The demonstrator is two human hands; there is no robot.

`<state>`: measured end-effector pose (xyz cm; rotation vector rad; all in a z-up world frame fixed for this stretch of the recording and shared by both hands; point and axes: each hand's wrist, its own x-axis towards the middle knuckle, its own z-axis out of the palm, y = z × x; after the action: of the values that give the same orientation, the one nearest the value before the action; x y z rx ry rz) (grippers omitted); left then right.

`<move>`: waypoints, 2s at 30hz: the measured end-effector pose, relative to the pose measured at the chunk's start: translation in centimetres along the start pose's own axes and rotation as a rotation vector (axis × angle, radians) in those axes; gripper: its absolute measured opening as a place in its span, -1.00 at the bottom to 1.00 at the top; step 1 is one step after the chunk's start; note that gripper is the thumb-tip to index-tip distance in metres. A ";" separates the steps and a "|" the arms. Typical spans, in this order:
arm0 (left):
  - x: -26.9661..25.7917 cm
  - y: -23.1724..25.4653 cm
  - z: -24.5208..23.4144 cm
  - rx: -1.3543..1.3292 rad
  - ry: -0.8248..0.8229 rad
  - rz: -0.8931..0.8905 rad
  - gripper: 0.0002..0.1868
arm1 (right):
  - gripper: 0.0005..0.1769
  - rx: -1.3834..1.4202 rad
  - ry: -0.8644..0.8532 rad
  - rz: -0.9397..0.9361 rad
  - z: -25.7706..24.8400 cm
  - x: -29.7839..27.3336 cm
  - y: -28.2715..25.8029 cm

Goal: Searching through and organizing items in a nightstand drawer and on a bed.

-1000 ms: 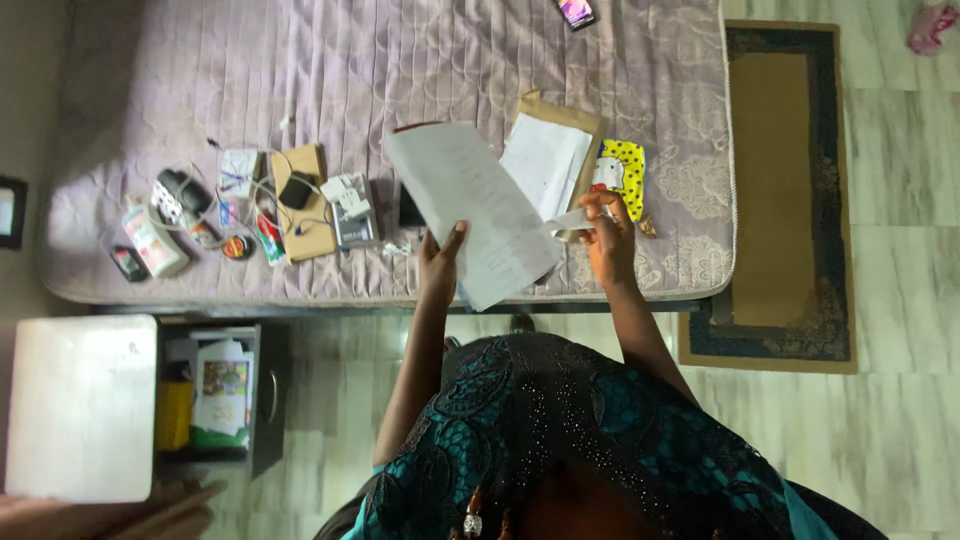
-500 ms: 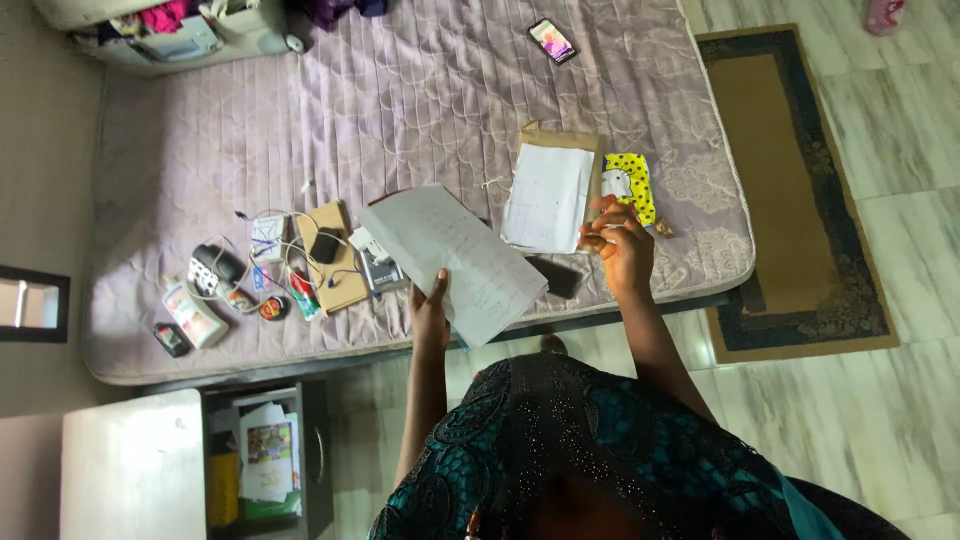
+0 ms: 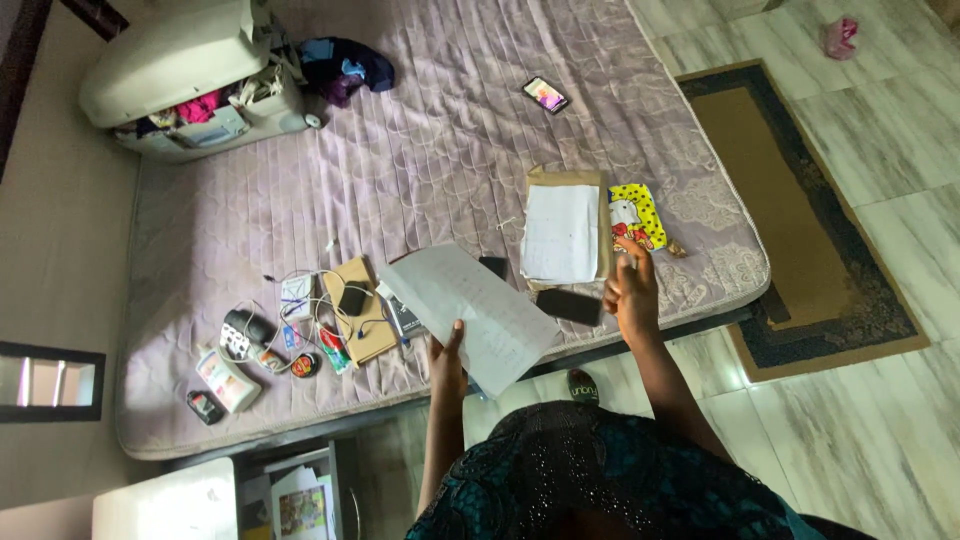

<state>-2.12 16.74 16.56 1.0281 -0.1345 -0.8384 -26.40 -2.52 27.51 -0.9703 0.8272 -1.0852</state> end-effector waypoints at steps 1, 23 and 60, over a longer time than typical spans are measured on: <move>-0.2 0.2 0.2 -0.006 -0.009 0.011 -0.41 | -0.49 -0.022 -0.118 -0.103 0.3 -0.6 -0.5; -0.1 -3.5 7.8 -0.063 -0.042 -0.001 -0.35 | -0.52 0.184 -0.475 0.064 -3.0 5.6 -2.9; 0.2 -10.7 20.1 0.008 -0.030 0.010 -0.34 | -0.60 0.308 -0.301 0.098 -14.3 14.4 -4.5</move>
<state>-17.30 -0.06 18.80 1.0216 -0.1687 -0.8449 -37.02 -20.28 25.37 -0.7976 0.4413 -0.9210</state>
